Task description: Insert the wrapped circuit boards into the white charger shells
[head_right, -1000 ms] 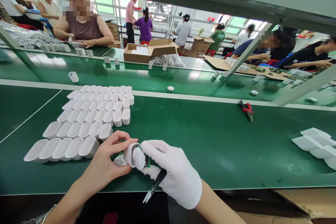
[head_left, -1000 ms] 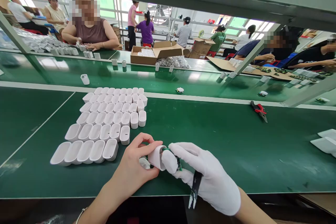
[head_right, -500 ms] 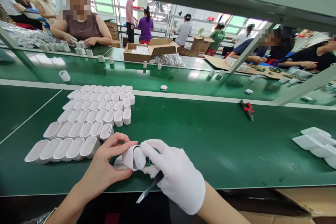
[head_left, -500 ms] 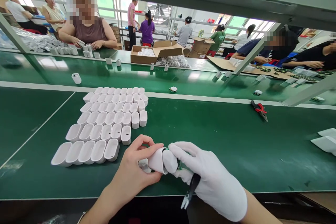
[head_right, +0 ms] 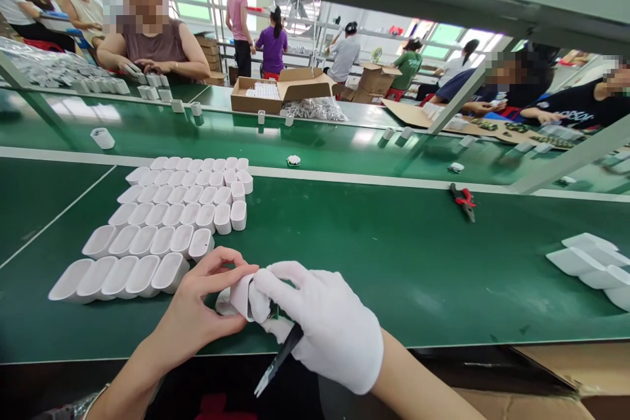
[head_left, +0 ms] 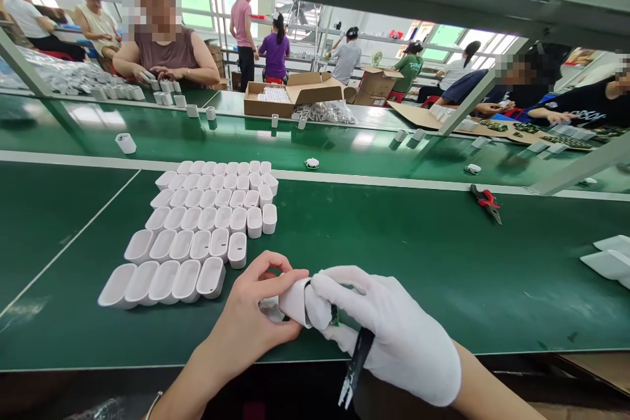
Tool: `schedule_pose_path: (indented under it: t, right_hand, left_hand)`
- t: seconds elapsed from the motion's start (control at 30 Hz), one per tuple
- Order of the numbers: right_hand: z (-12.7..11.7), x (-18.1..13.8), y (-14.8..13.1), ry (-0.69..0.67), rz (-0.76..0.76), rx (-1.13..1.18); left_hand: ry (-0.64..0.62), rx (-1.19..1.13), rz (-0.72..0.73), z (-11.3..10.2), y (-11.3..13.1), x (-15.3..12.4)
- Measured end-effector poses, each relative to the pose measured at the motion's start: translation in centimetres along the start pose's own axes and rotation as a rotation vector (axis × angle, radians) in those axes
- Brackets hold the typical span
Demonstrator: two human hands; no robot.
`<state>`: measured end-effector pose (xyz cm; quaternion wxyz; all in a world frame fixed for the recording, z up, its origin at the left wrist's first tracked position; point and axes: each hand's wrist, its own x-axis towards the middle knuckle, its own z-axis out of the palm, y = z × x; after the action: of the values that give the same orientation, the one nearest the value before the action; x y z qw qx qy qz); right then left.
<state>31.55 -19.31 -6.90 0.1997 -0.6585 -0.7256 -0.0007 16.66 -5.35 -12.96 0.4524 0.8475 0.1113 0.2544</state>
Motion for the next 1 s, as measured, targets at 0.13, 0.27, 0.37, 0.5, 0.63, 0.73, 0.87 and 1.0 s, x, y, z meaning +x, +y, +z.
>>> schedule_pose_path:
  t: [0.13,0.27,0.37,0.5,0.63,0.73,0.87,1.0]
  right_hand:
    - [0.2,-0.3,-0.3,0.060,-0.009,0.005]
    - [0.5,-0.5,-0.3,0.123,0.001,0.043]
    - [0.6,-0.6,-0.1,0.128,-0.008,0.040]
    - [0.7,-0.5,0.1,0.101,-0.029,-0.082]
    - [1.0,-0.6,0.0,0.043,0.002,-0.101]
    - [1.4,-0.9,-0.1,0.071,0.054,0.049]
    - [1.7,-1.3,0.0,0.143,0.352,0.542]
    - [1.9,-0.2,-0.1,0.015,0.568,1.144]
  left_hand:
    - [0.073,0.024,0.025,0.0,-0.2,-0.1]
    - [0.078,0.000,0.021,0.1,0.2,-0.1]
    - [0.097,-0.036,0.017,0.3,0.5,-0.1]
    - [0.111,-0.036,0.030,0.5,0.6,-0.2]
    - [0.110,-0.032,0.044,0.6,0.5,-0.1]
    - [0.126,-0.033,0.049,0.5,0.4,-0.1]
    - [0.154,-0.055,0.073,0.6,0.4,-0.1]
    - [0.159,-0.102,0.121,0.8,0.5,-0.1]
